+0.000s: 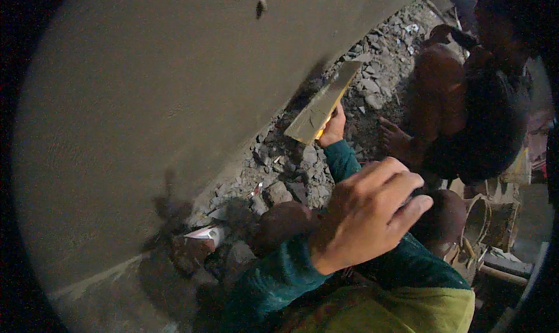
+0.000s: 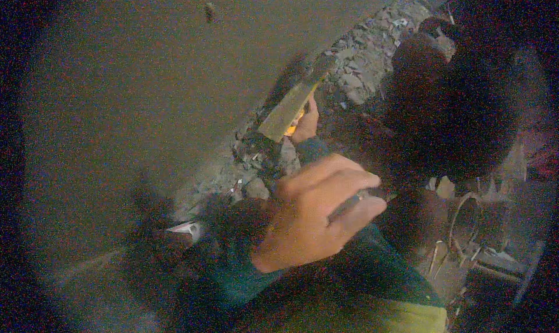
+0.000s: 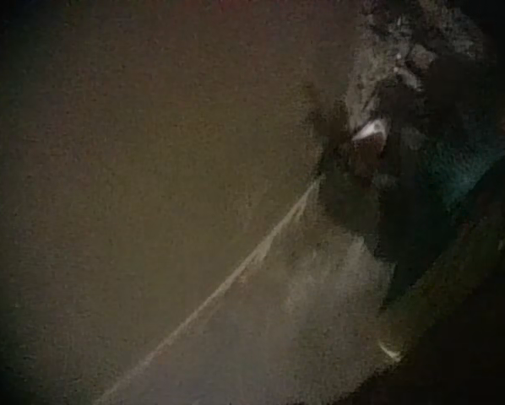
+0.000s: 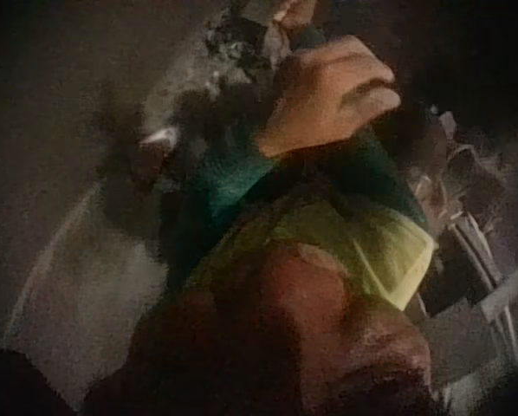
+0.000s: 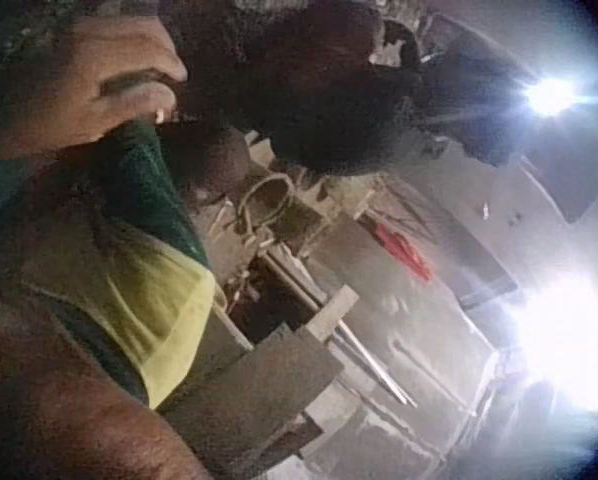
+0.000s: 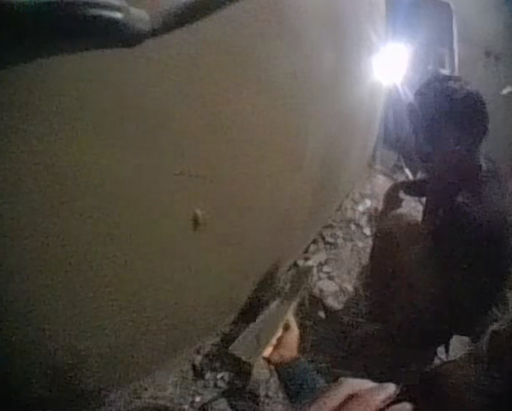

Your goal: The person uses a trowel to apply and smooth wet plaster onto a curved wall surface. A coworker is visible nearby performing the same task on an adjacent section of the wall.

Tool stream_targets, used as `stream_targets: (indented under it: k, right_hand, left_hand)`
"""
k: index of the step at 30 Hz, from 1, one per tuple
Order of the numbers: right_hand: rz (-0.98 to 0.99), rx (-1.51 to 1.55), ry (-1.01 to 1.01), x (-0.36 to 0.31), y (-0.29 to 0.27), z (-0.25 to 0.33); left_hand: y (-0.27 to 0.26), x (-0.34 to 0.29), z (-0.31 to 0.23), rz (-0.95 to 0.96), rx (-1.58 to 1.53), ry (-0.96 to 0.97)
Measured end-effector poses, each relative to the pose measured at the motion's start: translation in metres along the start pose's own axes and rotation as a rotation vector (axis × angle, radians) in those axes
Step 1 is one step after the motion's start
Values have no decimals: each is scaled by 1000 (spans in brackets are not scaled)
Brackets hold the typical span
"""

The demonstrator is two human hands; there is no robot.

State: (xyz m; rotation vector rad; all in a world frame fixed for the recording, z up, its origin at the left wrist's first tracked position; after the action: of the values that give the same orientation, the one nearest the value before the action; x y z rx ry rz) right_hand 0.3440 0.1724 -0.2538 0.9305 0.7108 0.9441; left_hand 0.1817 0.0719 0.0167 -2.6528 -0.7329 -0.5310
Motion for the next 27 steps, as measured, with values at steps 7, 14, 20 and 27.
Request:
stream_targets:
  k: [7,14,20,27]
  right_hand:
    - [75,176,130,25,-1,-33]
    - [-193,10,133,38,-4,-39]
    - [-290,-204,42,54,28,-48]
    - [-178,-862,-365,-37,228,-20]
  left_hand:
    - [-32,-14,5,-115,347,-278]
    - [-31,-22,4,-550,473,-468]
    - [-25,-44,9,-608,628,-277]
    - [-19,-37,-3,-723,538,85]
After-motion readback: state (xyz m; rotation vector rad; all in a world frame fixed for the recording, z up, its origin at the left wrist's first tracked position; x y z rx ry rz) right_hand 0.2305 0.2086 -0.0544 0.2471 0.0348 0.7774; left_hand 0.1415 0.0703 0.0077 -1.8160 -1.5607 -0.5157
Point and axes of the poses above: each hand's wrist, its own x-axis towards the middle knuckle, its own y-axis out of the palm, z = x × y, the point moved 1 cm from there along x, towards the middle knuckle, and after that the axes turned 12 degrees about z, right-handed, at the moved point
